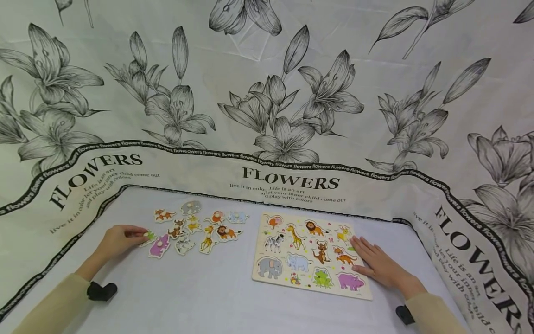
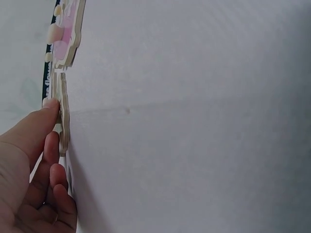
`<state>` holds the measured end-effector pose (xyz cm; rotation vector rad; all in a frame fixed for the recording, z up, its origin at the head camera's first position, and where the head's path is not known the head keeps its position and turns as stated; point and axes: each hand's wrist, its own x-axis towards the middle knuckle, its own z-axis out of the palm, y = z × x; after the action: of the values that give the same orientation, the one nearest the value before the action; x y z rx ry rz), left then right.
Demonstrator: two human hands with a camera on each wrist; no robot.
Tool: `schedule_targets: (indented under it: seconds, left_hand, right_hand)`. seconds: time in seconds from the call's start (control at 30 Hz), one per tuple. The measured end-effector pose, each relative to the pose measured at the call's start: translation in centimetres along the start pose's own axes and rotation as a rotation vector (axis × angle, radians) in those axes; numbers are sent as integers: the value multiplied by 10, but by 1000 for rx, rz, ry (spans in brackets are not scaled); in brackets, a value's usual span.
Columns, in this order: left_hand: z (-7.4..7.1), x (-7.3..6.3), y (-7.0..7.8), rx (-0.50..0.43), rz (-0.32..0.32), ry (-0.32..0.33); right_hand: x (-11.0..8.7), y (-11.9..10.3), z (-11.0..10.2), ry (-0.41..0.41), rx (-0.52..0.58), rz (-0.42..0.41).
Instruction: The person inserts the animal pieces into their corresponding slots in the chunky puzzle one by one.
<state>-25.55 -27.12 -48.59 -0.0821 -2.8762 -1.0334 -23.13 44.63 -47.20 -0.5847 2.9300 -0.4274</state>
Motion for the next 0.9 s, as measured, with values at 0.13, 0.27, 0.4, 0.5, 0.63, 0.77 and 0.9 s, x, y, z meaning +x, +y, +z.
schedule_targets:
  seconds: [0.13, 0.27, 0.4, 0.5, 0.63, 0.77, 0.9]
  left_hand:
    - [0, -1, 1, -12, -31, -11]
    - [0, -2, 2, -11, -30, -12]
    - [-1, -2, 2, -6, -21, -6]
    - [-1, -3, 3, -9, -13, 1]
    - [0, -3, 2, -7, -3, 11]
    - [0, -4, 2, 3, 2, 23]
    - [0, -5, 2, 7, 12, 38]
  right_hand:
    - [0, 0, 0, 3, 14, -4]
    - [-1, 0, 1, 8, 12, -10]
    - [-1, 0, 1, 14, 11, -13]
    - [-2, 0, 2, 25, 18, -17]
    - [-3, 1, 5, 35, 30, -26]
    - [-3, 1, 5, 19, 40, -11]
    - [-3, 0, 4, 5, 47, 2]
